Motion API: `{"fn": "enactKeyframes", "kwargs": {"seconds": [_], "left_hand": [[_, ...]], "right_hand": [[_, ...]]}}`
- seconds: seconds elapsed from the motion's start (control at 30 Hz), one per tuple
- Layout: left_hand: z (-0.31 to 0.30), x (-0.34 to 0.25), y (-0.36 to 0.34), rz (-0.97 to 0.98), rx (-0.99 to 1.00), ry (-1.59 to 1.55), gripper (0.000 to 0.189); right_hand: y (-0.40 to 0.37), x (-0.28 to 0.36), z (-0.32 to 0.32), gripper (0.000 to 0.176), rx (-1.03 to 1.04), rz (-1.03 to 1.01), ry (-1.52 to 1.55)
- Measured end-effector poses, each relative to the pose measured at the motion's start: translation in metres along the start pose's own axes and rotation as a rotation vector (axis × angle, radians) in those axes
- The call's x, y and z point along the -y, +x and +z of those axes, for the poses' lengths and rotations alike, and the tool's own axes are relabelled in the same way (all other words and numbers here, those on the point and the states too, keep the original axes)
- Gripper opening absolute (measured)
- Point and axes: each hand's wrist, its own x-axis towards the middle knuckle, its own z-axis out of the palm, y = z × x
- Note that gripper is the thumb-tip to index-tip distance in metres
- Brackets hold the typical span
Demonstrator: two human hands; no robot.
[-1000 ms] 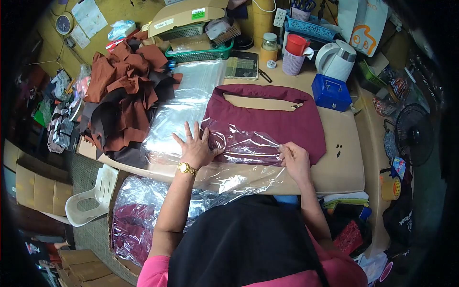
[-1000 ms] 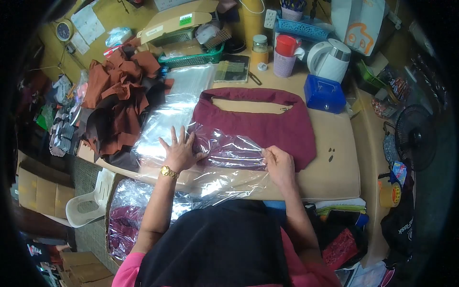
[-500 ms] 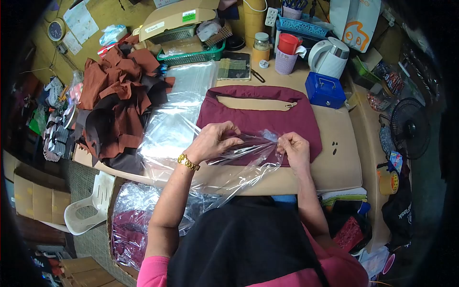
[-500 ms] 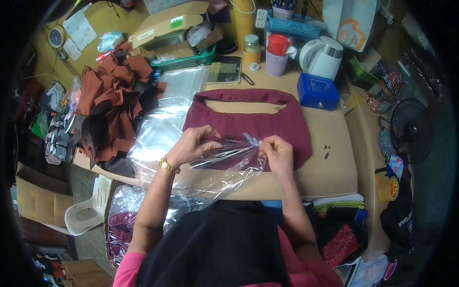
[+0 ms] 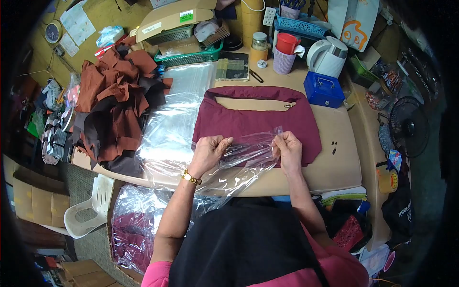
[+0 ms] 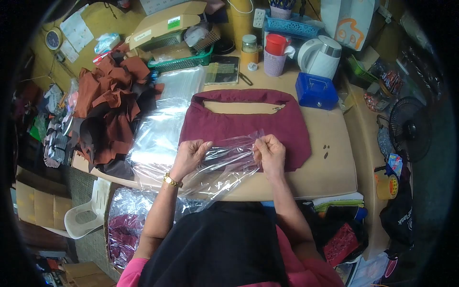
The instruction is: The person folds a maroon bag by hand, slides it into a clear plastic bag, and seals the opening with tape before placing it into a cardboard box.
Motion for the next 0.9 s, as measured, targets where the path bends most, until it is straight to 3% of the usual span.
{"fn": "enactKeyframes", "kwargs": {"seconds": [0.07, 0.13, 0.2, 0.27, 0.33, 0.4, 0.43, 0.47, 0.53, 0.57, 0.6, 0.67, 0.73, 0.8, 0.83, 0.87, 0.9], "left_hand": [[0.003, -0.002, -0.003, -0.041, 0.005, -0.021, 0.044], [0.006, 0.006, -0.003, -0.038, 0.009, -0.031, 0.047], [0.006, 0.009, -0.004, 0.055, -0.018, -0.055, 0.046], [0.005, 0.009, -0.004, 0.047, 0.002, -0.044, 0.043], [0.005, 0.004, -0.007, 0.039, 0.021, -0.031, 0.04], [0.008, -0.004, -0.009, 0.132, -0.077, 0.14, 0.03], [0.01, 0.0, -0.005, 0.317, -0.183, 0.329, 0.021], [0.012, 0.001, -0.004, 0.313, -0.187, 0.33, 0.021], [0.009, -0.018, -0.003, 0.503, -0.311, 0.138, 0.014], [0.007, -0.025, -0.003, 0.578, -0.273, 0.047, 0.011], [0.005, -0.042, -0.013, 0.412, -0.146, -0.047, 0.013], [-0.014, -0.065, -0.017, 0.184, 0.322, 0.072, 0.017], [-0.009, -0.046, -0.021, 0.214, 0.347, -0.05, 0.018], [-0.013, -0.026, -0.026, 0.245, 0.38, -0.166, 0.019], [-0.021, -0.017, -0.028, 0.16, 0.49, -0.126, 0.019], [-0.025, -0.013, -0.029, 0.075, 0.599, -0.087, 0.019], [-0.027, -0.023, -0.029, 0.189, 0.373, 0.015, 0.027]], "right_hand": [[0.0, -0.005, -0.002, 0.023, 0.001, 0.064, -0.018], [0.005, -0.017, -0.003, 0.022, 0.008, -0.021, -0.186], [0.006, -0.022, 0.001, 0.02, 0.025, -0.001, -0.159], [0.007, -0.025, 0.016, 0.023, -0.12, -0.135, 0.049], [0.003, -0.015, 0.019, 0.026, -0.064, -0.107, 0.098], [0.003, -0.012, 0.021, 0.029, -0.007, -0.079, 0.147], [0.001, -0.014, 0.02, 0.029, 0.062, -0.066, 0.091], [-0.001, -0.016, 0.02, 0.029, 0.131, -0.054, 0.034], [-0.003, -0.018, 0.024, 0.029, 0.144, -0.051, 0.004], [-0.004, -0.02, 0.024, 0.03, 0.15, -0.049, -0.051], [-0.004, -0.022, 0.025, 0.03, 0.155, -0.047, -0.105], [0.005, -0.019, 0.017, 0.03, 0.007, -0.192, -0.26], [0.024, -0.001, -0.007, 0.028, -0.202, -0.359, -0.315], [0.045, 0.018, -0.045, 0.03, -0.487, -0.202, -0.245], [0.041, 0.044, -0.046, 0.03, -0.503, -0.18, -0.034], [0.051, 0.036, -0.072, 0.031, -0.427, -0.312, -0.068], [0.05, 0.032, -0.071, 0.03, -0.377, -0.389, -0.259]]}}
